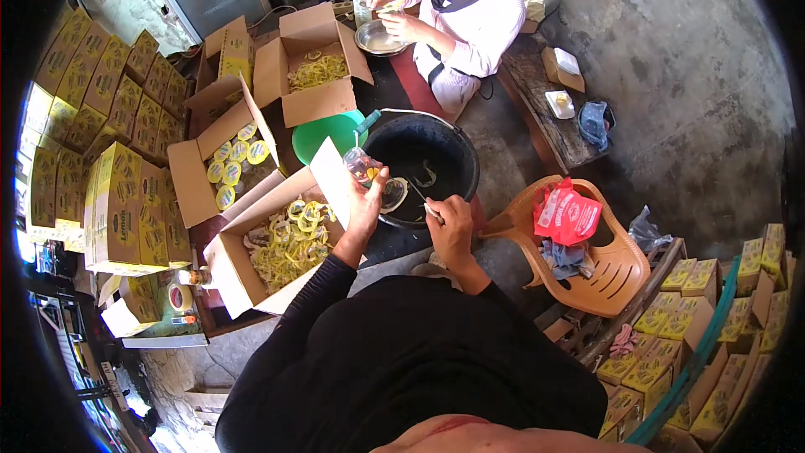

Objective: The person sorts small yellow containers from a large cardboard box by hand, removing a plastic film or ring from one and placing the items into a black bucket.

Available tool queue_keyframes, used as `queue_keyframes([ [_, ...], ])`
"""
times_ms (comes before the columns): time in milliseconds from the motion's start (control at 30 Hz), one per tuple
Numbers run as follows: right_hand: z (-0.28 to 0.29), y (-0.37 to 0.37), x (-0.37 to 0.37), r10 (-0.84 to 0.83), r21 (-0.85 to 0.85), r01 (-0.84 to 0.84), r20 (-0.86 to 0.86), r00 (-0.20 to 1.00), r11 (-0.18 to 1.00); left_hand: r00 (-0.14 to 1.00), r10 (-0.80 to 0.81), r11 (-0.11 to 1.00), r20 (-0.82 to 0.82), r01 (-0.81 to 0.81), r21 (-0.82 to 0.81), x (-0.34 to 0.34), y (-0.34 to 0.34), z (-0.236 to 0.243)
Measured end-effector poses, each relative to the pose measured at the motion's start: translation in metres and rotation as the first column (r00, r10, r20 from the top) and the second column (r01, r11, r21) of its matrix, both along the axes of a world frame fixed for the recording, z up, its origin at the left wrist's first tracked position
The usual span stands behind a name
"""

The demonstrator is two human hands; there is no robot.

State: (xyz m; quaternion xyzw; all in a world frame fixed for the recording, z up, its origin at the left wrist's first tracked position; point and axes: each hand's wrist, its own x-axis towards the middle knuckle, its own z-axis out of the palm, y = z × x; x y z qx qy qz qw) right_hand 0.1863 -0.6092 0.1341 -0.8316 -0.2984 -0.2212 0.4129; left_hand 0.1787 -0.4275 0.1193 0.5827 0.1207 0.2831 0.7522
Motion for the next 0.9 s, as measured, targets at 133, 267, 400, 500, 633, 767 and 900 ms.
queue_keyframes([
  [133, -0.001, -0.006, -0.003, 0.027, -0.048, -0.025, 0.044, 0.999, 0.999, 0.998, -0.001, 1.0, -0.06, 0.002, 0.019, -0.002, -0.001, 0.001],
  [267, -0.01, -0.004, 0.002, 0.017, -0.075, -0.012, 0.061, 0.998, 0.997, 0.999, -0.048, 0.999, 0.012, 0.048, 0.02, -0.002, -0.008, 0.001],
  [400, -0.008, -0.008, 0.007, -0.027, -0.036, 0.027, -0.001, 1.0, 0.999, 0.996, -0.066, 0.998, 0.056, 0.065, 0.019, -0.002, -0.012, 0.0],
  [500, 0.003, -0.01, -0.002, -0.007, -0.022, 0.007, -0.006, 1.0, 1.0, 0.999, -0.05, 0.997, 0.017, 0.049, 0.066, -0.005, -0.006, 0.002],
  [633, 0.004, -0.008, -0.008, 0.018, -0.019, -0.018, -0.005, 1.0, 1.0, 0.996, -0.087, 0.996, 0.005, 0.087, 0.004, -0.004, -0.002, -0.003],
  [767, -0.009, 0.0, 0.004, -0.014, -0.049, 0.014, 0.002, 1.0, 0.999, 0.993, -0.107, 0.993, 0.049, 0.109, -0.036, -0.008, -0.016, -0.011],
  [900, -0.016, 0.0, 0.015, -0.012, 0.062, 0.019, -0.113, 0.994, 0.998, 0.993, -0.111, 0.991, 0.037, 0.113, -0.07, -0.003, -0.017, -0.008],
])
